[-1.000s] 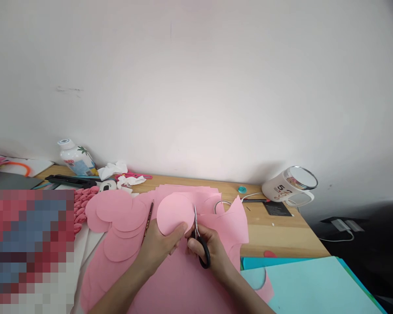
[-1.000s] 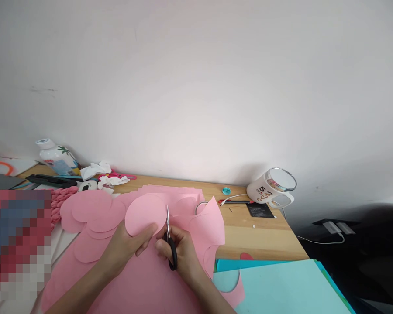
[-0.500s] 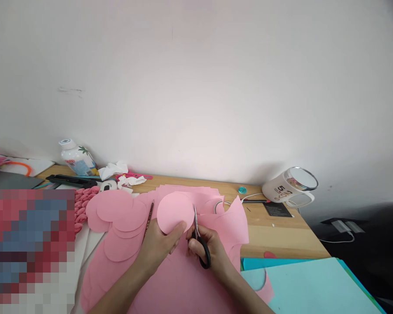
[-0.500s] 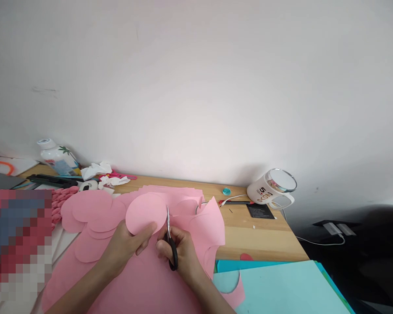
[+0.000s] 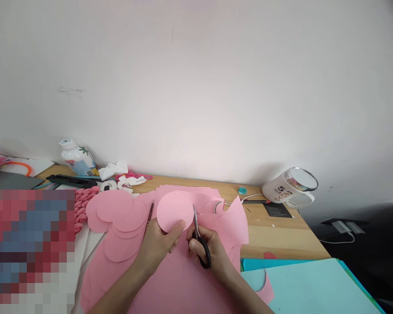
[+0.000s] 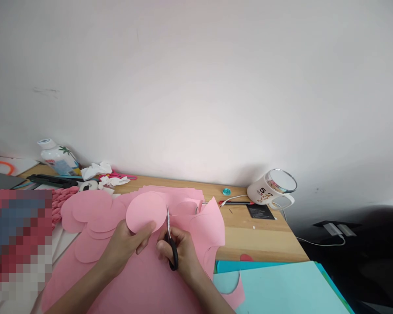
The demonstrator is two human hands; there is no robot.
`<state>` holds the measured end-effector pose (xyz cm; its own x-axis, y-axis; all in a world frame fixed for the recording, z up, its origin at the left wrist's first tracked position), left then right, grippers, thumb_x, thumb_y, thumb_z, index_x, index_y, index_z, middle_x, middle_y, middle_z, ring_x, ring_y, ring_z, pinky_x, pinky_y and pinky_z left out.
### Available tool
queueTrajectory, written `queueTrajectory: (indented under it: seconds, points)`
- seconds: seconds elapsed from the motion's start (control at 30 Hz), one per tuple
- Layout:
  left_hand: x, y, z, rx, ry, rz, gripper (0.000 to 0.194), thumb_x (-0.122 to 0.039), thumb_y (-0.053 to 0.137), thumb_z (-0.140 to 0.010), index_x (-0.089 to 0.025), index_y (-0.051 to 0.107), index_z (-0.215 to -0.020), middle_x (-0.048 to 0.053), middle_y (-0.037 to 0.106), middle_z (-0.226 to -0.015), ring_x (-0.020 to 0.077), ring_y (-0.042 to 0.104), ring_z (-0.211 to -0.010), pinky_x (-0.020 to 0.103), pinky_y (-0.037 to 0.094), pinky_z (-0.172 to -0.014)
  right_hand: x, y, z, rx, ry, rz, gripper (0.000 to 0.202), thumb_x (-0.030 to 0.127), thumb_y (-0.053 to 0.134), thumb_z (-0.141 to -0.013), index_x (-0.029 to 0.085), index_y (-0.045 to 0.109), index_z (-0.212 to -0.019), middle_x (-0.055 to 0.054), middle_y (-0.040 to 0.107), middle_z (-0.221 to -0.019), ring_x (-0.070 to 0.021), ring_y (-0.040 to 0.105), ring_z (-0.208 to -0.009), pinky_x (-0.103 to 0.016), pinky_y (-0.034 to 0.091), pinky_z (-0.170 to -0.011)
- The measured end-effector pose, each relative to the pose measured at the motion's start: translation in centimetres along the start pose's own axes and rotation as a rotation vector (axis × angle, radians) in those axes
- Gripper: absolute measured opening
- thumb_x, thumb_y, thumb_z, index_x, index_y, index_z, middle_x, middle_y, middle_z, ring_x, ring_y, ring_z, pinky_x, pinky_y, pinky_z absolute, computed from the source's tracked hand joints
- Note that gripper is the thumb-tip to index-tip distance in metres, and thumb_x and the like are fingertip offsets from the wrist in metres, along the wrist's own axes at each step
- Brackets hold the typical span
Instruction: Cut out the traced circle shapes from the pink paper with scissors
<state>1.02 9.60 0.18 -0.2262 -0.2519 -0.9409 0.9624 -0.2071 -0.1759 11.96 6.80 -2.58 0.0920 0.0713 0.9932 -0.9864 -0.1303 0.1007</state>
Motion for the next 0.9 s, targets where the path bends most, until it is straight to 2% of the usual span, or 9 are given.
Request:
queueTrajectory:
  seconds: [0.13,0.33,0.53,0.9]
  points:
    - [-0.12,-0.03,-0.03,0.000,0.016,0.006,0.041,-0.038,0.054,-0.067,-0.020,0.033,-0.037,-0.006,0.033,-0.034,0.0069,0.031,-0.036,0.022,0.025,-0.041,-0.13,0.00,0.03,0.003,0.000,-0.001,0.018,0.033,0.056,-0.072,0.018,0.049,-0.064,0.004,0.050,-0.046,-0.0087,0.041,-0.041,-0.021,0.032,-0.041]
    - [0.10,0.02,-0.19,0.016,0.019,0.002,0.041,-0.038,0.054,-0.068,-0.020,0.034,-0.037,-0.005,0.034,-0.034,0.0071,0.031,-0.037,0.023,0.026,-0.042,-0.04,-0.08,0.07,-0.005,-0.005,-0.007,0.013,0.026,0.054,-0.071,0.017,0.049,-0.064,0.004,0.050,-0.046,-0.0090,0.042,-0.041,-0.021,0.033,-0.042]
    - [0.03,0.25,-0.22,0.054,0.044,0.042,0.042,-0.038,0.053,-0.071,-0.020,0.035,-0.038,-0.005,0.036,-0.035,0.0076,0.032,-0.038,0.024,0.027,-0.045,0.31,0.00,0.09,-0.007,-0.003,-0.007,0.014,0.027,0.055,-0.071,0.018,0.049,-0.062,0.005,0.048,-0.045,-0.0087,0.041,-0.040,-0.021,0.033,-0.041]
    - [-0.47,0.23,-0.03,0.040,0.061,0.086,0.040,-0.037,0.053,-0.072,-0.019,0.039,-0.039,-0.005,0.039,-0.034,0.0080,0.035,-0.037,0.023,0.031,-0.044,-0.13,-0.02,0.24,-0.007,0.001,-0.028,0.012,0.023,0.054,-0.072,0.017,0.051,-0.063,0.005,0.049,-0.044,-0.0092,0.044,-0.040,-0.021,0.033,-0.042]
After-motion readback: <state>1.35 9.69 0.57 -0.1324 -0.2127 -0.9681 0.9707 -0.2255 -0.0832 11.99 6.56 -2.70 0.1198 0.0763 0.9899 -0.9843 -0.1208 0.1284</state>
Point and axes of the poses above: each hand's wrist, its own z-axis away from the middle knuckle, its own y-axis out of the palm, x = y × z, the point moved 9 cm from there along -z, towards the middle knuckle
